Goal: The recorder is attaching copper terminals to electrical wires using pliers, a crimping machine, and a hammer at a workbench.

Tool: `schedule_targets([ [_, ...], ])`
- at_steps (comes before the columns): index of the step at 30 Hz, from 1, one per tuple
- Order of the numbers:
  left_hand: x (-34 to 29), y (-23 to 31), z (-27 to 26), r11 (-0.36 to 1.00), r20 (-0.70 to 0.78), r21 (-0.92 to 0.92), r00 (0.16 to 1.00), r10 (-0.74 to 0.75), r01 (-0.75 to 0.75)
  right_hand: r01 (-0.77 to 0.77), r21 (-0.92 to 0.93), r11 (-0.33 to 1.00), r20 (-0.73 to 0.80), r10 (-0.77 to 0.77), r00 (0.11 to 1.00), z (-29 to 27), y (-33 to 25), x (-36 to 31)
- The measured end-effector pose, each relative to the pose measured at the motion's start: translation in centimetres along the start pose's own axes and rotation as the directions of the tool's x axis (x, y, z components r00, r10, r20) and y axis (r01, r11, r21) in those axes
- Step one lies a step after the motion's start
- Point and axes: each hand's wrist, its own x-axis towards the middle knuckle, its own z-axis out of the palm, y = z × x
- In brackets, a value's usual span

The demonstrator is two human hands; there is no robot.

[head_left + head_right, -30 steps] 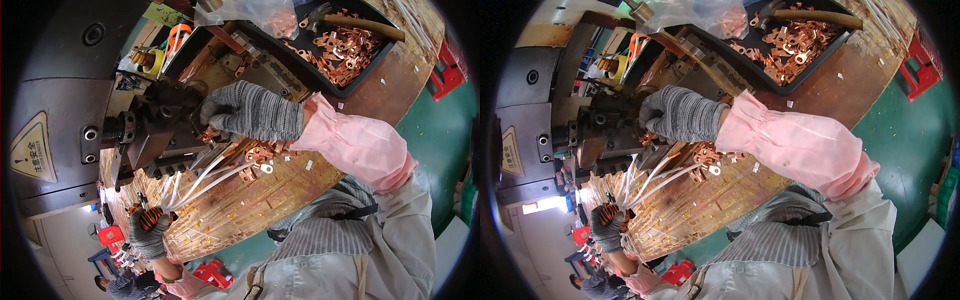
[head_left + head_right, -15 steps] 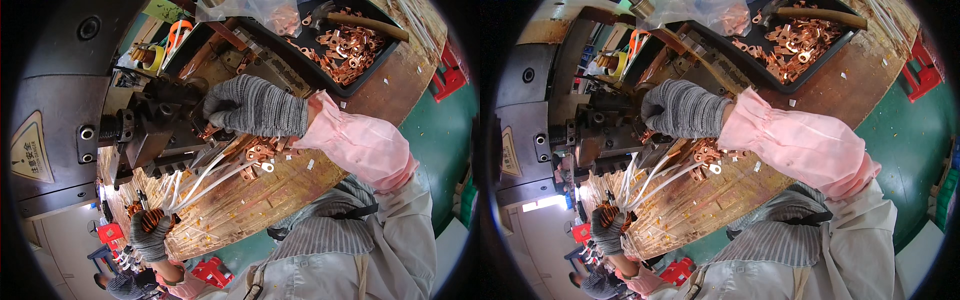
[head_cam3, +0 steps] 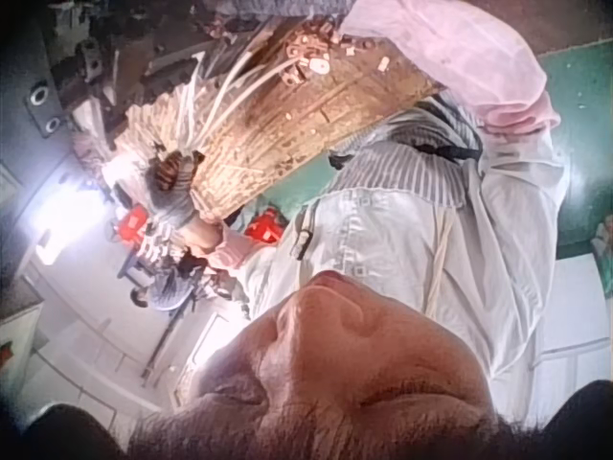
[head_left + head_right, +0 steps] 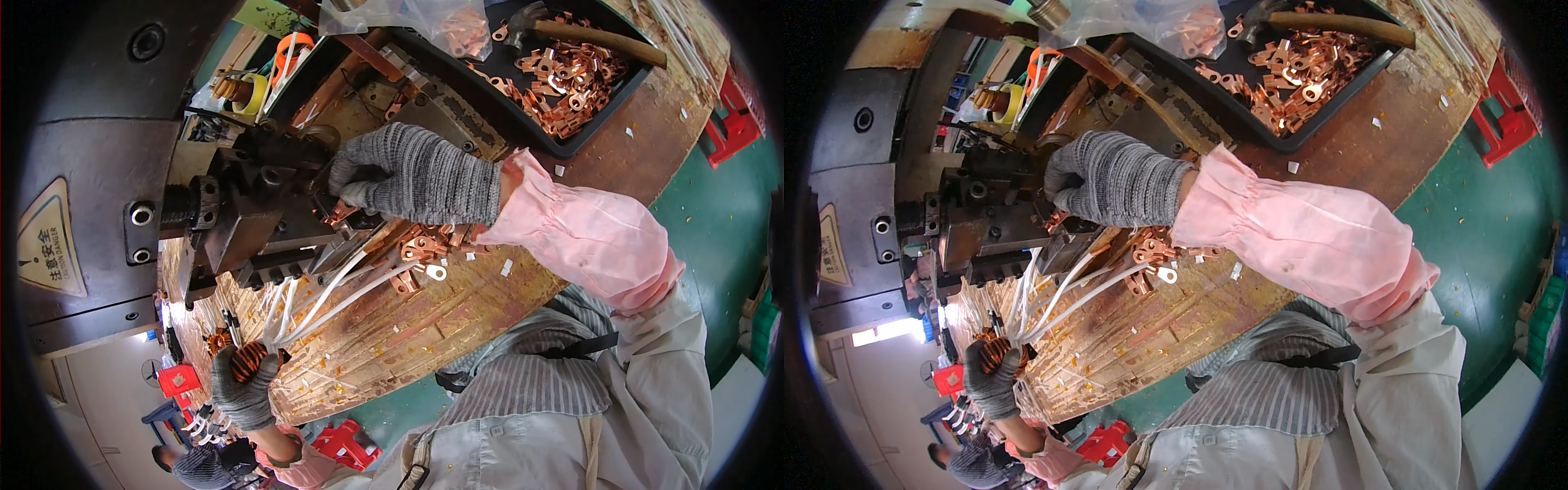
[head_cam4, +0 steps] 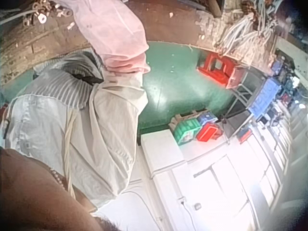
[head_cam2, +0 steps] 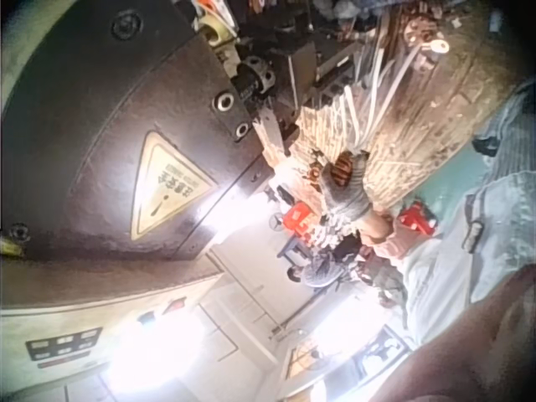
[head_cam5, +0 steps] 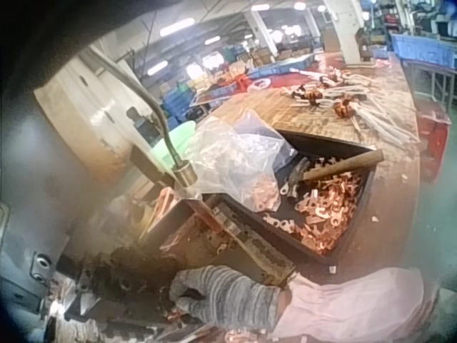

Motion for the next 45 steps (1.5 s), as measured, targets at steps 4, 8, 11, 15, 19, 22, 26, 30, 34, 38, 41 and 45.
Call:
schedule_targets([
  [4,-0.2,0.2,-0.2,0.989,-0.061,0.116,0.993,0.1,-0.092,-0.004,0.019,1.0,0.01,0.003,1.0,0.0,0.0,0.1],
  [8,0.3,0.5,-0.5,0.993,-0.019,0.109,0.999,0.05,-0.048,0.007,0.029,1.0,0.018,-0.008,1.0,-0.2,0.0,0.1],
  [11,0.4,-0.2,-0.8,1.0,0.005,-0.006,1.0,0.029,-0.029,-0.007,0.068,0.998,0.056,0.004,0.998,-0.3,-0.1,0.1],
  [15,-0.1,-0.4,-1.7,1.0,0.059,-0.025,0.998,-0.011,0.012,-0.105,0.133,0.986,0.126,0.088,0.988,-0.6,-1.4,-1.0],
  [19,-1.0,-1.1,-1.4,0.998,0.016,-0.007,0.998,0.065,-0.065,-0.011,0.148,0.989,0.101,-0.004,0.995,0.2,-1.2,-3.5],
  [22,-1.7,-1.6,-1.3,0.99,-0.041,0.014,0.989,0.144,-0.143,0.06,0.118,0.991,0.08,-0.07,0.994,0.9,-0.6,-5.1],
  [26,-2.5,-2.0,-1.5,0.976,-0.108,0.086,0.972,0.208,-0.2,-0.218,0.332,0.918,0.152,0.176,0.973,1.4,-0.9,-6.4],
  [30,-3.0,-2.3,-1.6,0.943,-0.162,0.195,0.939,0.303,-0.271,-0.347,0.519,0.781,0.187,0.293,0.938,1.8,-1.8,-6.8],
  [34,-3.5,-1.6,-1.8,0.918,-0.193,0.241,0.912,0.363,-0.314,-0.421,0.551,0.721,0.217,0.363,0.906,2.0,-2.5,-6.8],
  [38,-3.7,-1.8,-2.0,0.921,-0.198,0.223,0.91,0.365,-0.32,-0.332,0.568,0.753,0.156,0.298,0.942,2.6,-1.5,-7.2],
  [41,-3.8,-2.1,-2.0,0.974,-0.137,0.099,0.967,0.216,-0.204,0.038,0.24,0.97,-0.033,-0.031,0.999,2.7,-1.8,-7.2],
  [45,-3.1,-1.2,-2.3,0.988,0.138,-0.14,0.989,-0.048,0.067,0.3,-0.162,0.94,-0.038,-0.31,0.95,2.1,-3.2,-6.6],
])
